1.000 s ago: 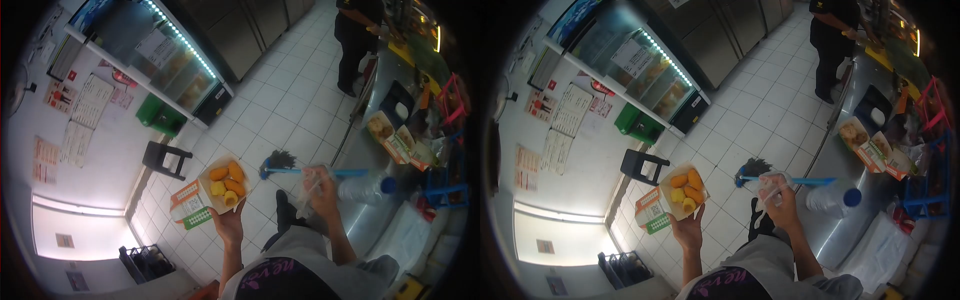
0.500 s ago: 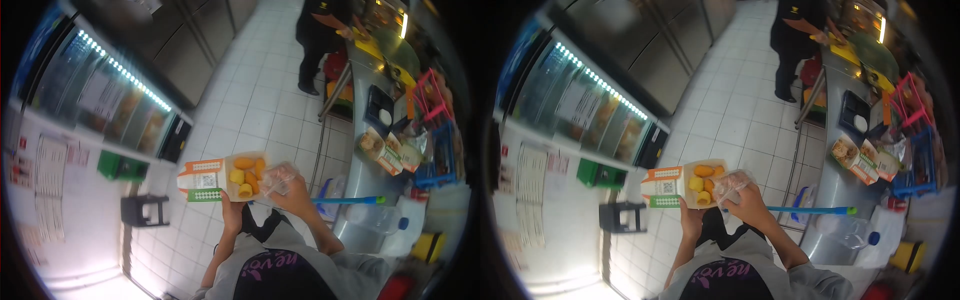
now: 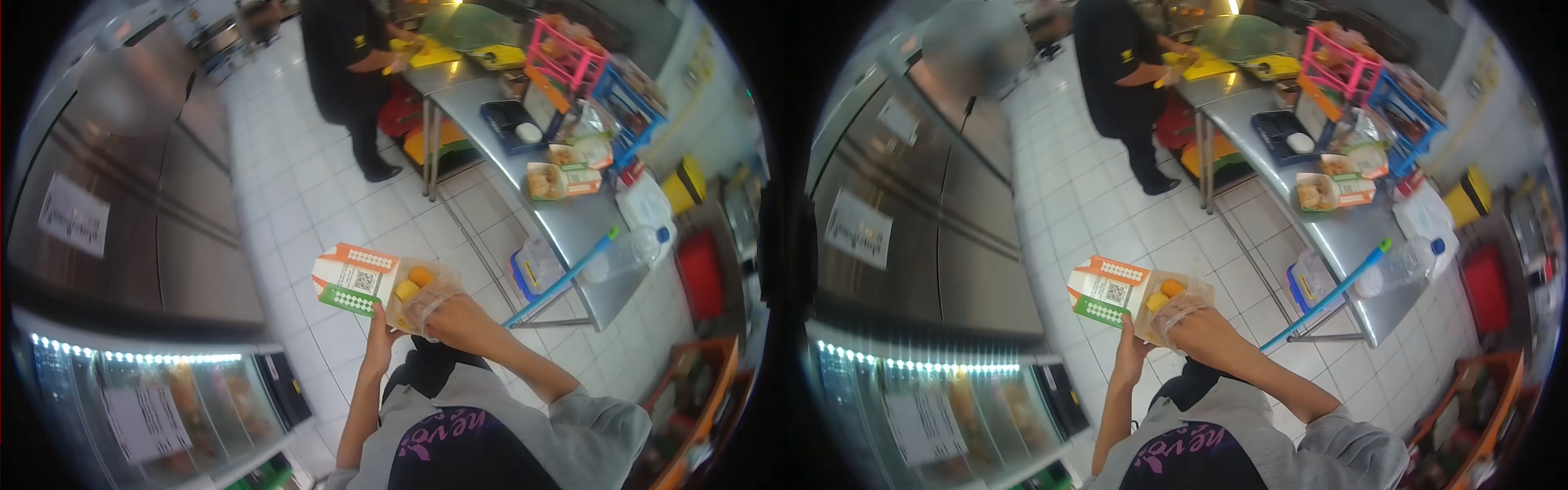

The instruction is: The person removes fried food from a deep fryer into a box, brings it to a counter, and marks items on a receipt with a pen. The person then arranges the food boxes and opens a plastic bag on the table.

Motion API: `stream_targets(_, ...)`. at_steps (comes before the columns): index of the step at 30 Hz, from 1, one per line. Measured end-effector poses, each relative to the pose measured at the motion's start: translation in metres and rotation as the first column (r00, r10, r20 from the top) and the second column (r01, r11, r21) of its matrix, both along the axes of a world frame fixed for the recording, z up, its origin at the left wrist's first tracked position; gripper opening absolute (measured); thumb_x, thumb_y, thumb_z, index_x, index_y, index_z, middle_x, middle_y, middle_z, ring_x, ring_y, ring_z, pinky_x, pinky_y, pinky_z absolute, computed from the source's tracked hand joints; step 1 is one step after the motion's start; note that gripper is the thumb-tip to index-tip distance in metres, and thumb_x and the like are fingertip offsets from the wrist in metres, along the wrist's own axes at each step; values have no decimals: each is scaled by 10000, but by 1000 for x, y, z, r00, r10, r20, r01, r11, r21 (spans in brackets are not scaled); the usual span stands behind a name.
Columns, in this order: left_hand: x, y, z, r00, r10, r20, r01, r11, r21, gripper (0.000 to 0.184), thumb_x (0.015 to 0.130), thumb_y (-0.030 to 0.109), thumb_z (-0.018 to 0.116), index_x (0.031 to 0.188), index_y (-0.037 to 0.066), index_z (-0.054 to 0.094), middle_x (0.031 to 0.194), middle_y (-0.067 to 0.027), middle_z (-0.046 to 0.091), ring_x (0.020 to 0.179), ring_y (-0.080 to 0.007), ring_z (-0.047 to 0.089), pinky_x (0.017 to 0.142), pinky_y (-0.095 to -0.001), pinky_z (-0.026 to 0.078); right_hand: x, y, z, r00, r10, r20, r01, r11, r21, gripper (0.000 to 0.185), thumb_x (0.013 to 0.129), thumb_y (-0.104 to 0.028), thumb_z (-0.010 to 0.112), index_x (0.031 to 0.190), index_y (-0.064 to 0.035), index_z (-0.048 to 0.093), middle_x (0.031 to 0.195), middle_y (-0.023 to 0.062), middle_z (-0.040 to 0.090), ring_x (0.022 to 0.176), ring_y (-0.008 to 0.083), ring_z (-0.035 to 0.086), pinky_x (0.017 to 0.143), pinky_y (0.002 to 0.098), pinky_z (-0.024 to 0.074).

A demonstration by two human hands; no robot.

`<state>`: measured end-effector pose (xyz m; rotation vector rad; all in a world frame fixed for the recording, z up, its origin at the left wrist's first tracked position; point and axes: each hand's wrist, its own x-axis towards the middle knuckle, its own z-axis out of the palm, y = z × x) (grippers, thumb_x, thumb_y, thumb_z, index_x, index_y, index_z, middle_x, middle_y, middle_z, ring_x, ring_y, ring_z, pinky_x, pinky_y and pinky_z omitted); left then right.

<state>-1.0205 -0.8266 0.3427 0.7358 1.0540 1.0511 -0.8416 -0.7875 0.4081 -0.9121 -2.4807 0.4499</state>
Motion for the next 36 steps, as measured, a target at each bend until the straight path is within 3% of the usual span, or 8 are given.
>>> stream_targets(10,8,133,1,888,-459,31,460,885,-77,728,968,603,211,1427,47,309,1360,-133,457,1229,-260,474,928,-403,464,9,63,-6,931,-350,105,364,912,-191,207,681,-141,668,836,-7,634,804,154,638,786,330,629,723,413,493)
stream_targets(20,29,314,-11,767,-640,-38,637,768,-63,706,973,593,216,1406,49,338,1323,-143,494,1192,-249,510,936,-400,441,32,216,-28,847,-526,81,526,805,-273,403,660,-266,698,943,12,624,916,188,624,852,351,608,781,418,486)
stream_targets(22,34,345,-25,763,-646,3,644,760,-86,710,964,610,214,1395,63,355,1317,-142,514,1181,-247,520,939,-418,431,42,241,-25,807,-556,-197,525,830,-190,451,658,-298,725,989,-12,614,973,170,617,879,342,601,800,407,488)
stream_targets(26,57,413,-52,793,-605,70,609,787,-103,681,967,603,213,1399,95,355,1322,-105,512,1176,-238,525,924,-420,445,89,297,-26,671,-668,-323,618,744,-253,430,657,-260,750,998,-41,607,988,145,615,885,312,607,810,370,491)
stream_targets(28,63,450,-72,796,-600,82,606,788,-112,676,969,597,216,1401,95,349,1316,-104,514,1184,-234,518,916,-414,454,126,338,-55,398,-766,-505,716,604,-351,411,639,-202,770,988,-58,608,995,129,620,901,284,614,806,333,489)
stream_targets(30,65,483,-86,788,-611,75,615,780,-112,667,972,588,227,1409,96,329,1320,-106,502,1200,-236,504,894,-407,476,157,385,-76,219,-831,-511,832,433,-347,386,635,-160,766,959,-30,602,981,132,624,899,271,614,797,314,486)
stream_targets(34,83,551,-82,769,-638,39,637,761,-124,686,966,597,244,1429,92,284,1367,-118,454,1217,-259,491,916,-439,468,219,470,-140,204,-864,-459,917,334,-220,396,641,-171,763,961,-9,596,951,140,628,890,273,616,783,324,492)
stream_targets(36,95,582,-81,740,-670,58,672,732,-111,691,964,600,249,1433,93,278,1369,-116,453,1221,-255,487,918,-440,464,246,482,-182,312,-943,-114,949,316,-11,424,647,-200,759,982,-2,592,949,152,633,907,291,619,799,362,497)
